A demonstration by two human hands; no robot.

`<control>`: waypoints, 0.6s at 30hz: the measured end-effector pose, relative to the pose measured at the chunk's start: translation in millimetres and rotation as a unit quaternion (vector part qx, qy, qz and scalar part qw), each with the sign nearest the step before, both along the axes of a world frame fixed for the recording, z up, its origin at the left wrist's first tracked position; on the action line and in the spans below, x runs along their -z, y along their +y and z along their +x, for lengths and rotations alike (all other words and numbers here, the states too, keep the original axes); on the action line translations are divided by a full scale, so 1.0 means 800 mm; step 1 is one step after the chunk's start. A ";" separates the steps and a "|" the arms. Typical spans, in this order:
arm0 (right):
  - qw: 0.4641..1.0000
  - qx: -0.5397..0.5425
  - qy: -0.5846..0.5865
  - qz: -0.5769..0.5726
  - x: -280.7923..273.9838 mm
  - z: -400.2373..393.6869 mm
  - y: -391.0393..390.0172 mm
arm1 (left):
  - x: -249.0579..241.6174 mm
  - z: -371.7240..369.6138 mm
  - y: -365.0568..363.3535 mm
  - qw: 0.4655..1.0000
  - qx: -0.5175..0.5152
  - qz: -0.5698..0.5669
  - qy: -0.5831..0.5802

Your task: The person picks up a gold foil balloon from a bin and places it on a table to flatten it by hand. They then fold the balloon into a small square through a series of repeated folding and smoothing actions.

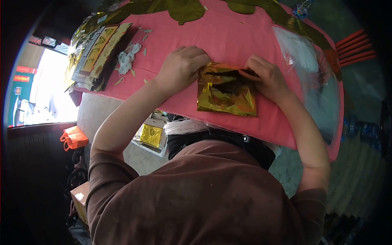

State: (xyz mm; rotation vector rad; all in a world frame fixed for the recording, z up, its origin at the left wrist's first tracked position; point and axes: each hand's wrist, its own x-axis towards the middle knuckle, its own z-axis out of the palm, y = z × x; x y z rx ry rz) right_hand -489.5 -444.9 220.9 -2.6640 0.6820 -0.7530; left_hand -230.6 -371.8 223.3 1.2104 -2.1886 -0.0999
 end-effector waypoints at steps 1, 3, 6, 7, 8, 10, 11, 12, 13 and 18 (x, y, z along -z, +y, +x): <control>0.999 -0.018 0.037 -0.023 -0.001 -0.001 0.000 | 0.001 0.001 0.000 0.998 0.018 -0.036 -0.046; 0.997 -0.027 0.009 -0.078 0.000 0.001 0.000 | 0.000 0.001 0.002 0.993 0.038 -0.071 -0.091; 0.994 -0.039 0.007 -0.106 0.002 0.002 0.000 | -0.014 -0.003 0.009 0.995 0.091 0.029 -0.017; 0.993 -0.041 0.008 -0.113 0.001 0.002 0.001 | -0.017 -0.008 0.013 0.988 0.133 0.065 0.040; 0.992 -0.043 0.009 -0.119 0.001 0.002 0.001 | -0.021 -0.012 0.017 0.975 0.175 0.101 0.098; 0.992 -0.045 0.008 -0.121 0.001 0.001 0.000 | -0.028 -0.022 0.027 0.970 0.181 0.125 0.102; 0.991 -0.047 0.007 -0.123 0.001 0.001 -0.001 | -0.030 -0.026 0.030 0.965 0.186 0.148 0.107; 0.991 -0.046 0.008 -0.123 0.002 0.001 -0.001 | -0.026 -0.027 0.031 0.965 0.188 0.148 0.107; 0.991 -0.040 0.002 -0.129 0.004 0.002 -0.001 | -0.017 -0.027 0.032 0.975 0.180 0.116 0.064; 0.998 -0.005 0.019 -0.059 -0.001 -0.007 0.001 | -0.007 -0.029 0.038 0.984 0.159 0.079 0.022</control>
